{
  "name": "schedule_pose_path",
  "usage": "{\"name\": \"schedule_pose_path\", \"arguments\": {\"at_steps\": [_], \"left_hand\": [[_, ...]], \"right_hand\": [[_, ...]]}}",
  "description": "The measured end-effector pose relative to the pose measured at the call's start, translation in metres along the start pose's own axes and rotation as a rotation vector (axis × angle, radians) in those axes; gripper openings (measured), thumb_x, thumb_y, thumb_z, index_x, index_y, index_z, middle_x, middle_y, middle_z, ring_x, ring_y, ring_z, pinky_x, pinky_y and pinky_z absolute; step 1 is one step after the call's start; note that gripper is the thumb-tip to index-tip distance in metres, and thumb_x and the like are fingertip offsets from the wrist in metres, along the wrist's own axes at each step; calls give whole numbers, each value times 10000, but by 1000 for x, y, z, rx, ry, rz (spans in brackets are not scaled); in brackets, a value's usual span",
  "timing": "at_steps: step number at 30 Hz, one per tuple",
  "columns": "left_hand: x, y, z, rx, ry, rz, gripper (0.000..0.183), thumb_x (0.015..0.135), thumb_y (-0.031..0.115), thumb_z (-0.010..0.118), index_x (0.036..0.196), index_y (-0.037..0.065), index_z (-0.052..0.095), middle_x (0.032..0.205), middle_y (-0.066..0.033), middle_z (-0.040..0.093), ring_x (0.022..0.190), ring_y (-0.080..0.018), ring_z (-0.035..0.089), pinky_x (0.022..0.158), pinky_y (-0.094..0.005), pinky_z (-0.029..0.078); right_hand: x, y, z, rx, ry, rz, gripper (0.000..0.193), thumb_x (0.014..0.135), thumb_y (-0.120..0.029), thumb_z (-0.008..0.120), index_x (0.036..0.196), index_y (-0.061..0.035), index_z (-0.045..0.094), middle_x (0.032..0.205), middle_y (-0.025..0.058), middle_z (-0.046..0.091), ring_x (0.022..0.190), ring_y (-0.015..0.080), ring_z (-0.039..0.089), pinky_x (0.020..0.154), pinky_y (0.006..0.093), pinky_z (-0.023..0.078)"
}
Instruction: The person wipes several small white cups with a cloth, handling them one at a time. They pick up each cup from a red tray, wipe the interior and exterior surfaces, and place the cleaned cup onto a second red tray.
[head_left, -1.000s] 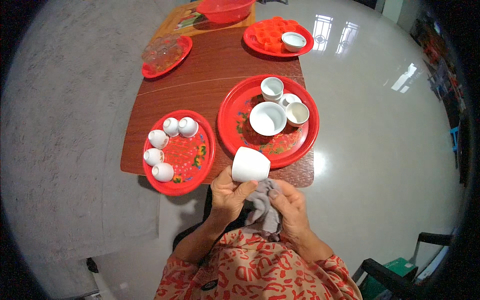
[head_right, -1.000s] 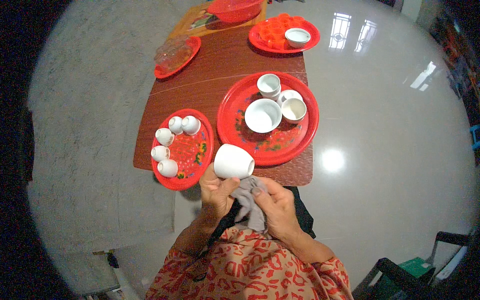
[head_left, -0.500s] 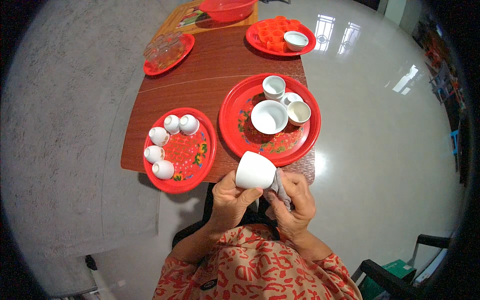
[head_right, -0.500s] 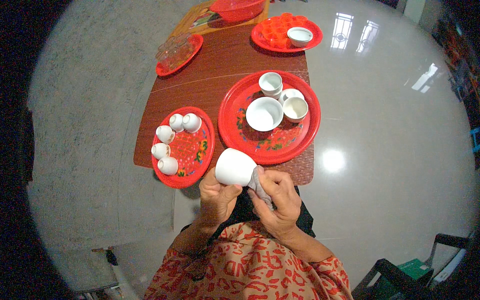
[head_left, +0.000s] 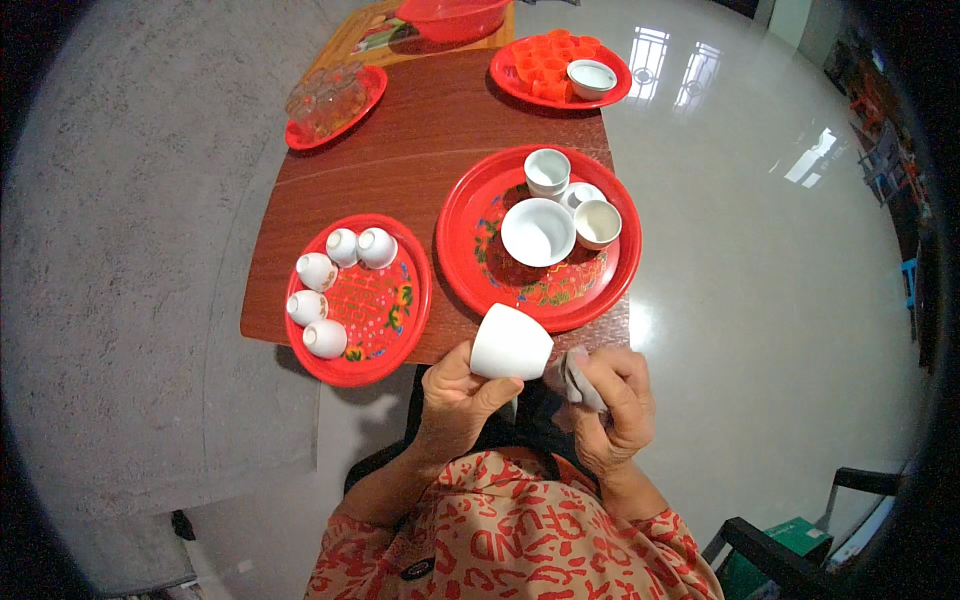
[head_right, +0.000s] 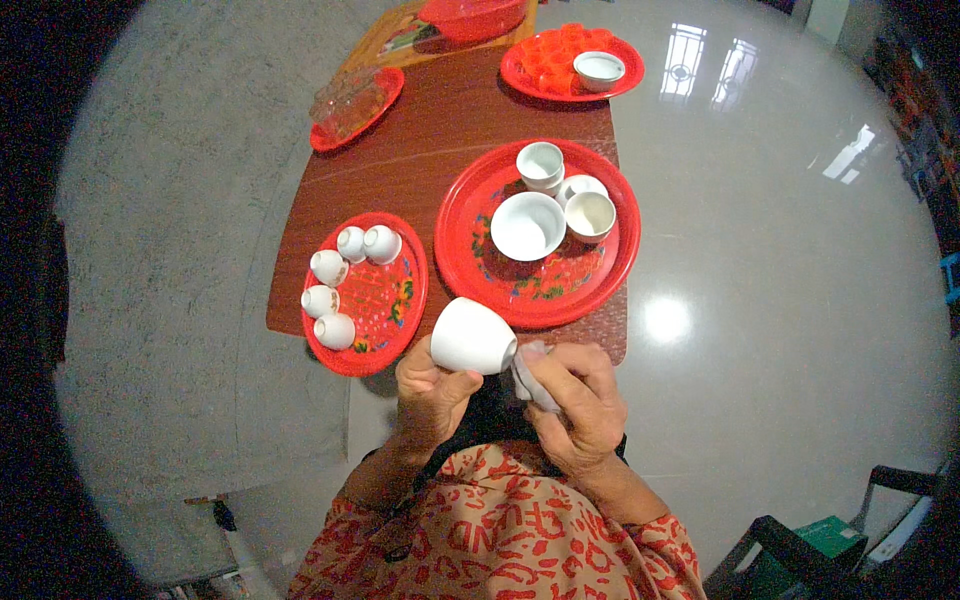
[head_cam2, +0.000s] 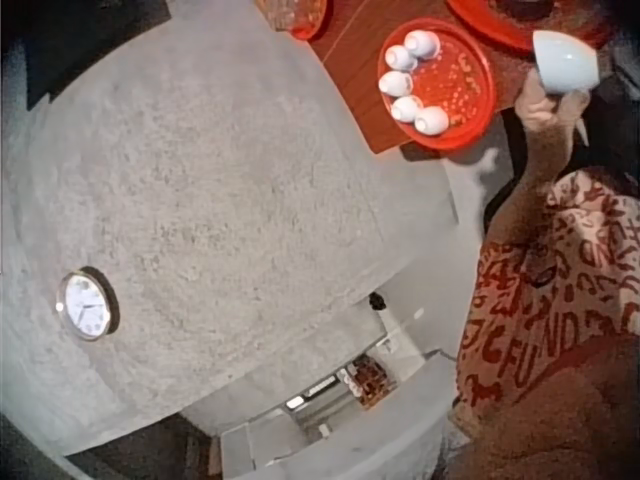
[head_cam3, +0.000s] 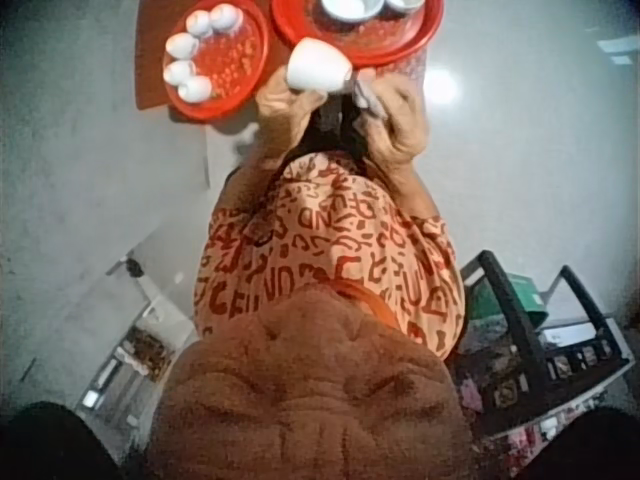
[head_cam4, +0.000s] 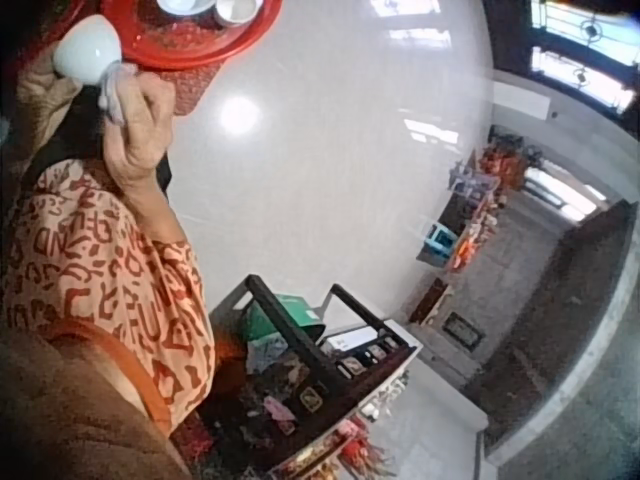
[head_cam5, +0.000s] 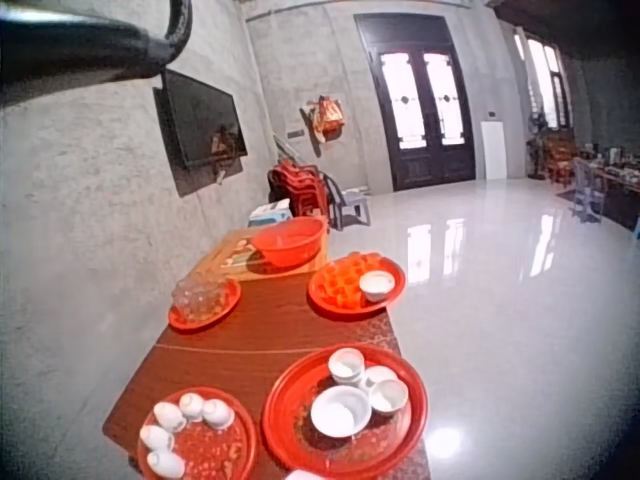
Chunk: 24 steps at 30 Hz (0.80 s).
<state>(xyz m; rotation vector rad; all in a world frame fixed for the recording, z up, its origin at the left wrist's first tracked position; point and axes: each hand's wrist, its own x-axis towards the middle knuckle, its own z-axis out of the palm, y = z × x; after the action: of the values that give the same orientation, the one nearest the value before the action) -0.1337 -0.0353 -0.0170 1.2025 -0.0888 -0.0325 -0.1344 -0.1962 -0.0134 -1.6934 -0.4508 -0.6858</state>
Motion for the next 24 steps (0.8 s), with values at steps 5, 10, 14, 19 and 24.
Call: {"name": "schedule_pose_path", "arguments": {"at_steps": [5,10,14,19,24], "left_hand": [[-3,-1,2,11,-59,-9,238,846,-1,618,1075,-11,552,1010,-60,622,911,-102,580,827,-270,478],[-2,-4,-4,61,-74,-49,256,852,2,609,1098,-10,542,1016,-55,615,930,-105,576,857,-268,464],[-1,2,-1,245,-164,-51,311,832,32,637,1124,-11,540,1043,-75,600,963,-137,568,849,-278,454],[1,-1,-2,471,-289,95,340,792,59,674,1102,-16,558,1063,-121,569,1006,-206,550,860,-312,433],[2,15,-2,597,-424,127,379,767,48,691,1115,-17,556,1076,-136,567,998,-225,566,850,-310,440]], "right_hand": [[7,-1,0,-34,-114,1,466,611,83,621,1065,-19,651,872,103,513,718,219,508,650,306,440],[4,-1,-5,-23,-243,-97,479,597,80,615,1064,-18,653,863,106,518,696,212,497,632,296,439],[13,-7,-10,-20,-156,18,436,608,59,635,1035,-27,657,867,117,531,708,230,517,624,315,440],[22,-5,-11,-100,-296,-62,432,617,53,634,1042,-24,641,892,111,524,744,230,527,667,315,458],[25,6,-21,176,-322,162,414,664,70,546,1063,-1,632,916,112,521,810,212,538,743,296,444]]}}
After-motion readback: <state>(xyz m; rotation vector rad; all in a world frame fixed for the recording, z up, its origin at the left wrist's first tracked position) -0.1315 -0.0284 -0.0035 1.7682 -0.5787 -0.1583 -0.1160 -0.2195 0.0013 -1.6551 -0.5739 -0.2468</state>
